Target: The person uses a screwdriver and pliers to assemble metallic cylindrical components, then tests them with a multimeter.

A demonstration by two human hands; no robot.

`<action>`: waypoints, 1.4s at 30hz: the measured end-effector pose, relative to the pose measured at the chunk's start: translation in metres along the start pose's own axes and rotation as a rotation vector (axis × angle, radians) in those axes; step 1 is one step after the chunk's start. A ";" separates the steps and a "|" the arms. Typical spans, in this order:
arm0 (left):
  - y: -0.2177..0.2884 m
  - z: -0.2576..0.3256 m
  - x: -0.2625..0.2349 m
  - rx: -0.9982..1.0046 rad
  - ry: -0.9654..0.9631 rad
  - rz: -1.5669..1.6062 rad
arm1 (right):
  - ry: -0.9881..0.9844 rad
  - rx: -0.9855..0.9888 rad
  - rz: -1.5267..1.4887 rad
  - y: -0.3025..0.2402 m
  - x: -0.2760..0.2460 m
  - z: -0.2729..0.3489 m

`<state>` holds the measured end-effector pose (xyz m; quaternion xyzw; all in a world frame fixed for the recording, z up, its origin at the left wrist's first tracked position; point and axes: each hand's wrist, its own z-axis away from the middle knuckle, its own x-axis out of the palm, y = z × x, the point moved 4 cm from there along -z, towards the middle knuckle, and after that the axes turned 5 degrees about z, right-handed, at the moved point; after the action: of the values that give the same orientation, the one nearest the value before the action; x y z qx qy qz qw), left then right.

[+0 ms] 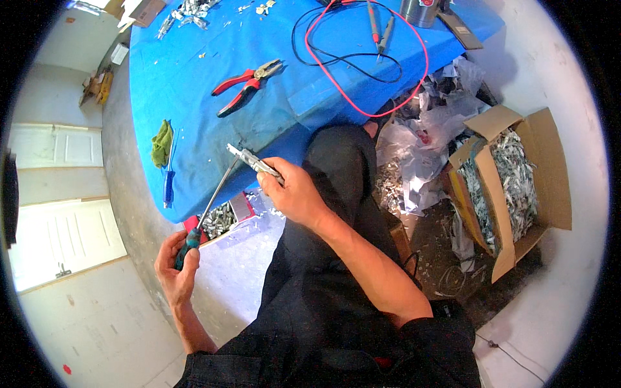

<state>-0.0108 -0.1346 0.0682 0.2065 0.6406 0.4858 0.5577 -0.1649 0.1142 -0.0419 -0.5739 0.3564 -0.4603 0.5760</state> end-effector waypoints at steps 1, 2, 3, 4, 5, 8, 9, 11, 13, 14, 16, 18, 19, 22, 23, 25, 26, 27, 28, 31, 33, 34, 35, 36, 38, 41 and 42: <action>0.000 0.000 -0.001 0.010 0.003 -0.005 | -0.013 0.026 -0.019 -0.001 0.000 0.000; 0.000 0.000 -0.001 0.020 0.006 -0.009 | -0.014 0.017 -0.028 -0.001 0.000 0.000; 0.000 0.000 -0.001 0.015 0.005 -0.005 | -0.015 0.008 -0.037 0.000 0.000 -0.001; 0.001 0.000 -0.001 0.009 0.005 -0.001 | -0.016 -0.001 -0.045 0.000 0.000 -0.002; 0.001 0.001 -0.001 0.003 0.004 0.004 | -0.026 0.018 -0.061 0.001 -0.001 -0.002; -0.001 0.001 -0.001 -0.002 -0.008 -0.016 | -0.044 0.049 -0.081 0.002 -0.001 -0.003; -0.001 0.001 -0.001 0.002 -0.004 -0.020 | -0.043 0.042 -0.072 0.001 -0.001 -0.003; -0.001 0.000 0.001 0.011 0.003 -0.026 | -0.044 0.039 -0.080 0.001 -0.001 -0.003; 0.001 -0.001 0.003 0.019 -0.001 -0.038 | -0.050 0.049 -0.115 0.002 -0.001 -0.003; 0.003 -0.001 0.004 0.022 -0.003 -0.044 | -0.051 0.051 -0.114 0.002 -0.001 -0.003; 0.007 -0.002 0.004 0.049 -0.003 -0.078 | -0.057 0.056 -0.115 0.001 -0.001 -0.003; 0.007 -0.003 0.005 0.074 -0.003 -0.103 | -0.052 0.056 -0.102 0.000 -0.001 -0.003; 0.007 -0.004 0.005 0.084 -0.002 -0.111 | -0.050 0.055 -0.096 0.000 -0.001 -0.004; 0.010 -0.005 0.006 0.097 0.004 -0.144 | -0.037 0.048 -0.068 0.001 -0.001 -0.004; 0.011 -0.004 0.006 0.099 0.007 -0.156 | -0.039 0.051 -0.062 0.002 -0.001 -0.005; 0.013 -0.004 0.007 0.096 0.012 -0.147 | -0.044 0.054 -0.049 0.005 0.000 -0.006; 0.014 -0.004 0.007 0.094 0.014 -0.143 | -0.029 0.046 -0.045 0.004 0.000 -0.006; 0.014 -0.004 0.008 0.115 0.012 -0.161 | -0.013 0.038 -0.041 0.003 0.000 -0.006; 0.015 -0.004 0.008 0.135 0.010 -0.178 | 0.003 0.030 -0.038 0.002 0.000 -0.006; 0.019 -0.004 0.010 0.186 -0.002 -0.229 | 0.020 -0.055 0.063 0.008 -0.002 -0.011; 0.021 -0.002 0.011 0.198 -0.001 -0.251 | 0.039 -0.095 0.064 0.007 0.002 -0.015; 0.021 -0.001 0.012 0.197 0.004 -0.254 | 0.049 -0.115 0.064 0.007 0.004 -0.017; 0.022 0.000 0.013 0.196 0.006 -0.255 | 0.026 -0.108 0.067 0.011 0.005 -0.019; 0.021 0.000 0.014 0.176 -0.004 -0.249 | 0.003 -0.101 0.070 0.015 0.006 -0.020; 0.019 0.001 0.014 0.134 -0.023 -0.236 | -0.015 -0.096 0.095 0.018 0.006 -0.021; 0.021 0.003 0.014 0.119 -0.038 -0.274 | -0.001 -0.111 0.154 0.012 0.005 -0.021; 0.025 0.003 0.016 0.178 -0.038 -0.295 | 0.005 -0.123 0.167 0.010 0.004 -0.021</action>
<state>-0.0193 -0.1092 0.0813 0.1682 0.6937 0.3361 0.6144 -0.1819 0.1021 -0.0533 -0.5751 0.4322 -0.3895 0.5751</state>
